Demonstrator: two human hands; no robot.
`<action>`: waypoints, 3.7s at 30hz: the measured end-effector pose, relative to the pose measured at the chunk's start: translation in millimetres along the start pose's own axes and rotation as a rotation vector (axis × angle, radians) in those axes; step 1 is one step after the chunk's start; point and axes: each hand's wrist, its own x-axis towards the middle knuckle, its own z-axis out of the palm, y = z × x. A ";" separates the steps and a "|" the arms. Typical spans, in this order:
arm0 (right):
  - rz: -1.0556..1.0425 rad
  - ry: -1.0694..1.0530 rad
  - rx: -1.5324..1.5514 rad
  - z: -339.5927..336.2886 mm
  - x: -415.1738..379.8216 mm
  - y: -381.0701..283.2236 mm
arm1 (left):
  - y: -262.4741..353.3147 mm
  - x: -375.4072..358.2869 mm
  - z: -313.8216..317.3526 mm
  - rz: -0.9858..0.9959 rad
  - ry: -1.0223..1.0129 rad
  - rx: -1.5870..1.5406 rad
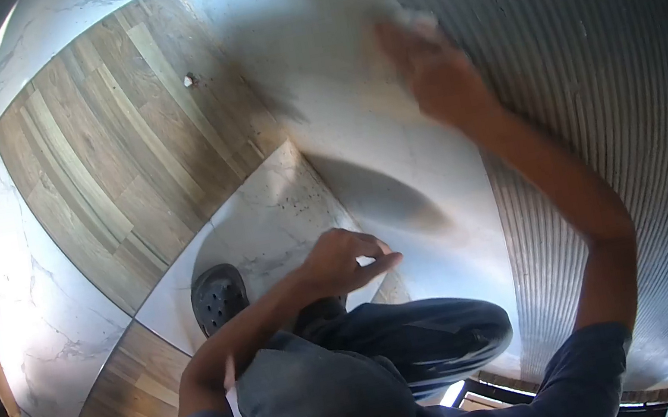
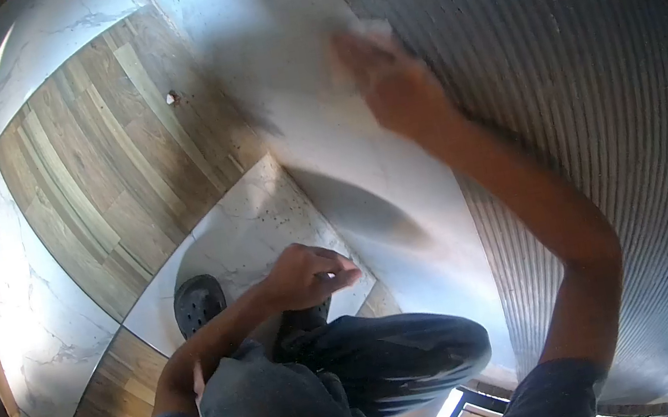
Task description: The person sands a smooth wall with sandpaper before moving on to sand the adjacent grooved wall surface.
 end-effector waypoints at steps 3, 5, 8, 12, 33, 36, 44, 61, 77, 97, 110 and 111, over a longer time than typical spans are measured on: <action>0.106 -0.050 -0.188 12.1 -2.6 -17.3 | 0.6 -11.2 -3.7 0.038 0.000 -0.004; 0.008 0.053 0.006 62.3 -55.4 -51.6 | 0.1 -18.3 -15.1 -0.041 0.023 0.013; -0.360 -0.227 0.132 32.1 -68.7 -32.9 | -5.8 -17.9 -26.3 -0.060 -0.043 0.066; -0.141 -0.217 0.098 -10.8 -2.8 -14.3 | -7.6 -2.7 -16.4 0.072 -0.072 0.106; -0.039 0.314 0.259 -63.0 -101.4 13.5 | 38.0 134.7 -11.8 0.788 0.651 0.622; -0.047 0.340 0.195 -71.1 -100.8 18.7 | 13.7 140.5 -5.5 0.897 0.661 0.599; 0.180 0.387 -0.246 -109.9 -129.6 89.9 | -39.5 199.7 -56.6 0.621 0.666 0.672; 0.279 0.154 -0.415 -100.6 -131.0 97.7 | -99.5 246.1 -147.3 0.315 1.039 0.367; 0.318 0.087 -0.468 -103.9 -120.0 89.7 | -76.1 264.3 -177.1 0.573 0.923 0.479; 0.243 0.170 -0.431 -102.3 -95.7 89.4 | -62.6 265.6 -218.7 0.314 1.045 0.534; 0.259 0.232 -0.517 -99.1 -96.1 106.4 | -142.5 243.3 -211.3 0.604 1.160 0.767; 0.255 0.237 -0.520 -98.6 -97.3 105.8 | -150.9 236.0 -202.2 0.541 1.135 0.827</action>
